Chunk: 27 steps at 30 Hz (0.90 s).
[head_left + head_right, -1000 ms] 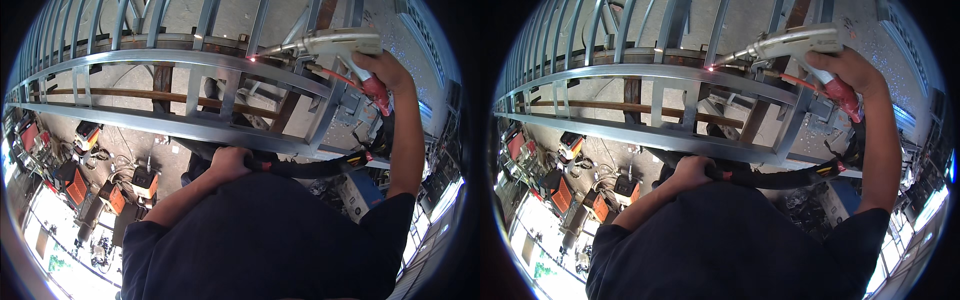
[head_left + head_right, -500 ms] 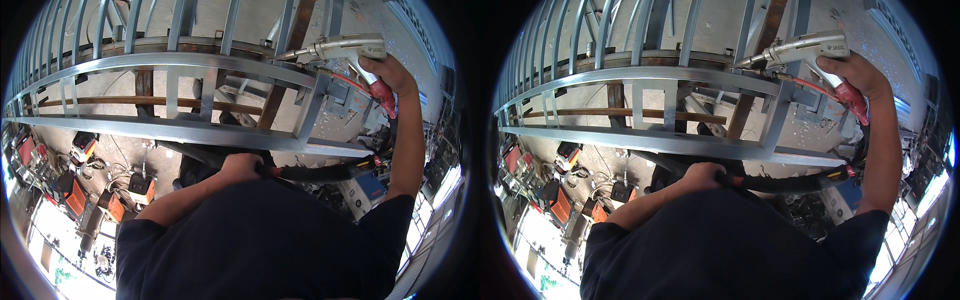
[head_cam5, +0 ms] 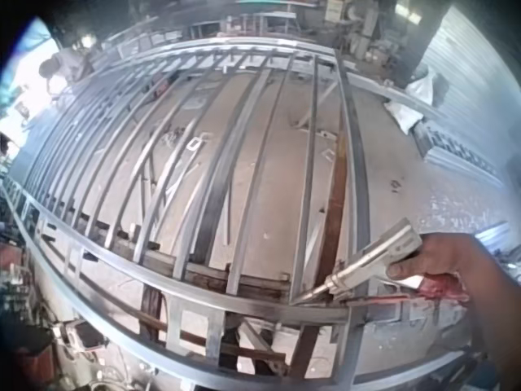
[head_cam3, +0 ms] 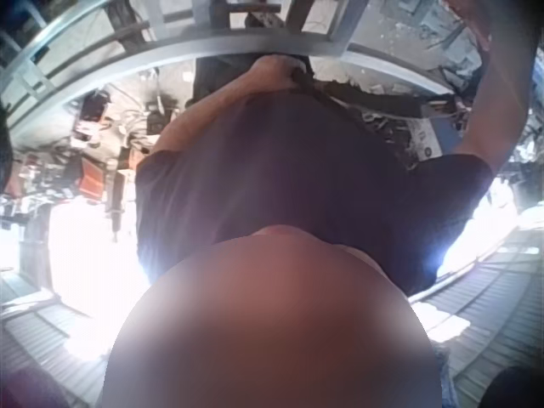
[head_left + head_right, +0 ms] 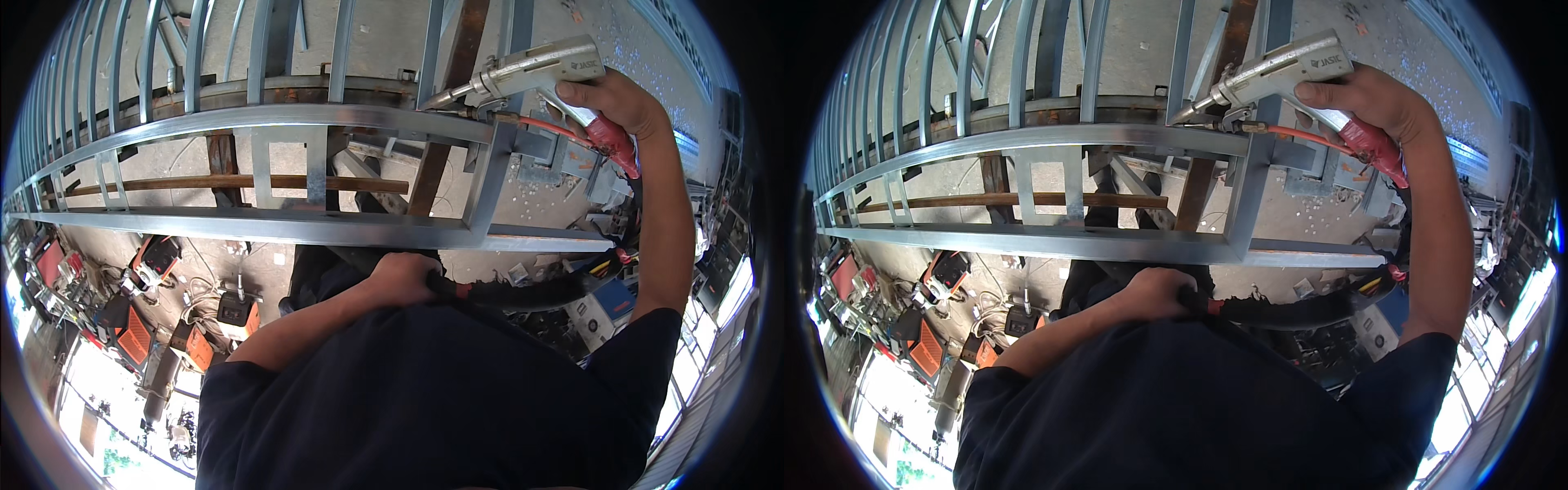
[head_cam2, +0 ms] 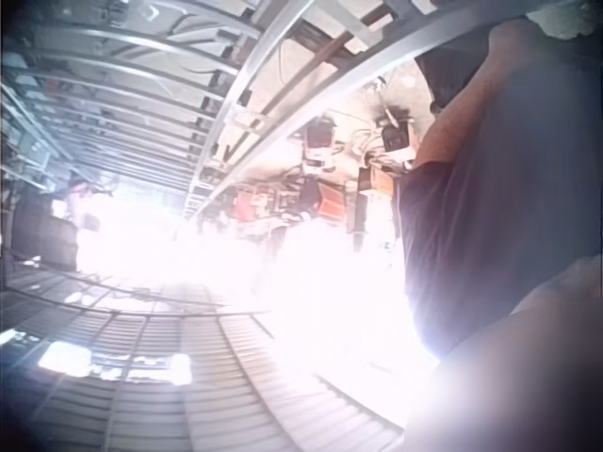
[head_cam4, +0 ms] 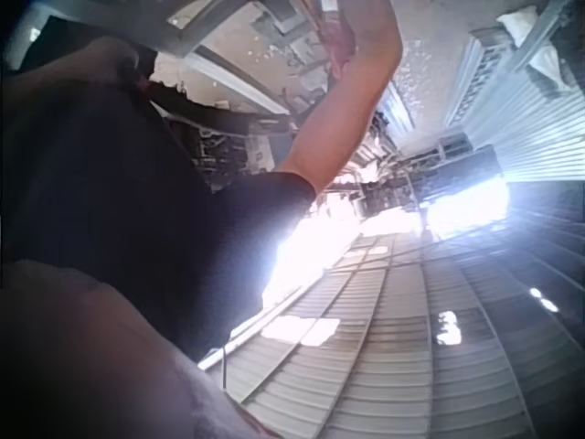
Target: The person welds joints on a large metal frame using a handheld welding torch. They move along the frame, applying welds at multiple intersections while holding the torch with one hand and stabilizing the workpiece with the other.
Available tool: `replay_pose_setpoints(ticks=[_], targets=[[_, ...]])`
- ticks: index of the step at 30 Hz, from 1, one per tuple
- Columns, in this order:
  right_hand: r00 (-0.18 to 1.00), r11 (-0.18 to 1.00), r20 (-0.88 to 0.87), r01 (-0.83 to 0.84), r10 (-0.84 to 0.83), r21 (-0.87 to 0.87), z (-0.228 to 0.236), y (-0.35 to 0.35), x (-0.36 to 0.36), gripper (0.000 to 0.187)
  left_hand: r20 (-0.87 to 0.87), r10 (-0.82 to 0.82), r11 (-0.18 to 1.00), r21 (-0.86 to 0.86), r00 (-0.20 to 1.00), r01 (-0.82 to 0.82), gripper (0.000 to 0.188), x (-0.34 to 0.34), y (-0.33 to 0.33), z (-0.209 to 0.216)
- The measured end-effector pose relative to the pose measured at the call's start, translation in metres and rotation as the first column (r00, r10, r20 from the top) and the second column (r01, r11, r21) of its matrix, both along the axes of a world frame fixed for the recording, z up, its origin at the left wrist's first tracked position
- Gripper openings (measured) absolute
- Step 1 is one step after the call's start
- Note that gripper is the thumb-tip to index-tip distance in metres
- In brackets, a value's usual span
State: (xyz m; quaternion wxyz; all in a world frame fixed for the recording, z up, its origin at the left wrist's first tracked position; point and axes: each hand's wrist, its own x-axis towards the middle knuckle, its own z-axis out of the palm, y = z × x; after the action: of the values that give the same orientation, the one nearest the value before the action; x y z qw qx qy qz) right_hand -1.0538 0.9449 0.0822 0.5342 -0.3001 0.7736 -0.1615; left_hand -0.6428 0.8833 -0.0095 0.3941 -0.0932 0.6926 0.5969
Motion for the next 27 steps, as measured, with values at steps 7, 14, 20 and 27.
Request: replay_pose_setpoints(ticks=[7, 14, 20, 27], targets=[[0.999, 0.998, 0.050, -0.003, 0.006, -0.060, -0.003, -0.004, 0.001, 0.064, -0.025, -0.016, 1.000, -0.025, 1.000, 0.015, 0.036, -0.006, 0.002, -0.002], [0.996, 1.000, 0.092, -0.015, 0.017, -0.027, 0.001, -0.006, -0.003, 0.060, 0.053, -0.056, 0.998, 0.015, 0.997, 0.056, 0.047, -0.017, -0.002, 0.002], [0.997, 0.999, 0.070, -0.016, 0.019, -0.045, 0.000, -0.001, -0.006, 0.060, 0.075, -0.081, 0.997, 0.014, 0.994, 0.081, 0.050, -0.022, -0.003, 0.004], [0.994, 1.000, 0.111, 0.002, 0.001, -0.029, 0.000, 0.000, -0.008, 0.062, 0.100, -0.093, 0.996, 0.028, 0.991, 0.090, 0.054, -0.023, -0.002, 0.001]])
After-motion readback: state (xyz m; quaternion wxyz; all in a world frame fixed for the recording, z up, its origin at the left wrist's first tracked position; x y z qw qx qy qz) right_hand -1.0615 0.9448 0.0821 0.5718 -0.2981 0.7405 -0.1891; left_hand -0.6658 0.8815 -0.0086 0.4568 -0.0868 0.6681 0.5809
